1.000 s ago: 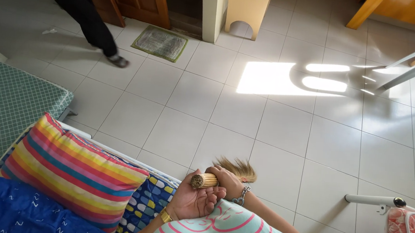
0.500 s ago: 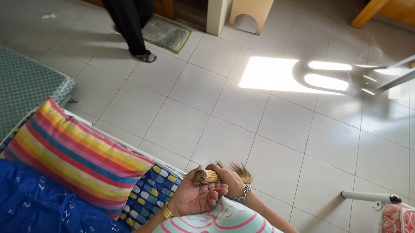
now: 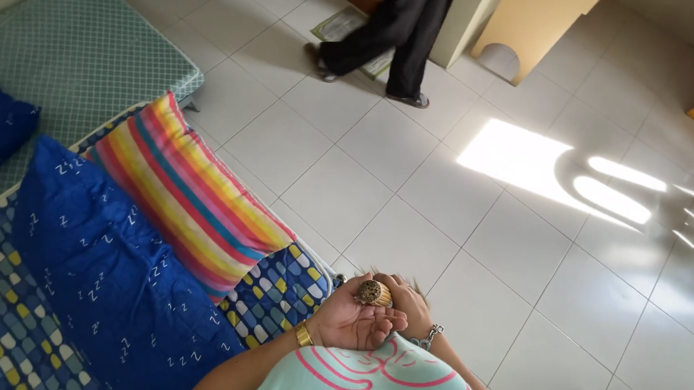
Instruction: Sweeping the floor around and under beds using a broom.
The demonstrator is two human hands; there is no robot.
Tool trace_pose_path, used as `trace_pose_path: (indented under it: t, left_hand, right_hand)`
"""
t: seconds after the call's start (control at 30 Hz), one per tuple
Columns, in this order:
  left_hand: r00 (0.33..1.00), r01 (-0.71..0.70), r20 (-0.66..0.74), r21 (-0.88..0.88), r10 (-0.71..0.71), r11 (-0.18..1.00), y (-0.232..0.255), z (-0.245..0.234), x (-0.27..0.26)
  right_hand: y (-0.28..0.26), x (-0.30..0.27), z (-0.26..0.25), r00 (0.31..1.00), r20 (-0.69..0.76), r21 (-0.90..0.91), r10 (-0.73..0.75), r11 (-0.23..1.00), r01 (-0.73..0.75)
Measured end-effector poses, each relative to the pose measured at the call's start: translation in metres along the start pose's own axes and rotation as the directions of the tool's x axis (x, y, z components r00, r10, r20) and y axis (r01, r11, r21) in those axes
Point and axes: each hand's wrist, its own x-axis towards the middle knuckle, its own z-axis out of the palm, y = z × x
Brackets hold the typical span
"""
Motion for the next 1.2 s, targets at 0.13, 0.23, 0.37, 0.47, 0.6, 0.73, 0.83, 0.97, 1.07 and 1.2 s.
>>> trace_pose_path:
  t: [0.13, 0.23, 0.37, 0.47, 0.6, 0.73, 0.83, 0.97, 1.07, 1.2]
  left_hand:
    - [0.998, -0.056, -0.016, -0.013, 0.056, 0.998, -0.005, 0.000, -0.007]
    - [0.996, -0.091, -0.022, 0.004, 0.092, 0.996, -0.008, -0.004, -0.011]
    - [0.997, -0.079, 0.012, 0.041, 0.079, 0.996, -0.008, -0.011, -0.016]
    - [0.998, -0.058, 0.014, 0.036, 0.058, 0.998, -0.012, -0.021, -0.010]
    - [0.998, -0.064, 0.030, 0.034, 0.063, 0.997, -0.008, -0.038, 0.005]
    - [0.994, -0.103, 0.020, -0.010, 0.103, 0.995, 0.002, -0.035, 0.020]
    - [0.991, -0.137, -0.001, -0.042, 0.137, 0.990, 0.008, -0.034, 0.032]
    - [0.972, -0.233, -0.043, -0.067, 0.231, 0.970, 0.012, -0.031, 0.044]
    - [0.948, -0.319, -0.052, -0.084, 0.315, 0.944, 0.017, -0.016, 0.048]
    - [0.895, -0.446, -0.050, -0.114, 0.443, 0.888, 0.020, 0.002, 0.050]
  right_hand:
    - [-0.007, 0.005, 0.001, 1.000, 0.024, -0.009, -0.020, 1.000, 0.020]
    - [-0.012, 0.007, 0.002, 0.998, 0.065, -0.057, 0.021, 0.998, -0.017]
    - [-0.003, 0.012, 0.007, 0.996, 0.092, -0.052, 0.001, 0.999, 0.004]
    - [0.004, 0.005, 0.007, 0.994, 0.074, -0.019, -0.076, 0.997, 0.078]
    - [0.023, 0.009, 0.002, 0.991, 0.046, 0.000, -0.128, 0.992, 0.128]
    - [0.052, 0.026, 0.002, 0.990, 0.087, -0.043, -0.114, 0.992, 0.118]
    - [0.052, 0.038, -0.010, 0.982, 0.187, -0.071, 0.012, 0.997, 0.001]
    - [0.044, 0.051, -0.027, 0.961, 0.275, -0.060, 0.026, 0.998, -0.010]
    - [0.039, 0.074, -0.040, 0.944, 0.329, -0.059, 0.000, 0.998, 0.021]
    - [0.022, 0.102, -0.059, 0.874, 0.477, -0.063, -0.094, 0.988, 0.141]
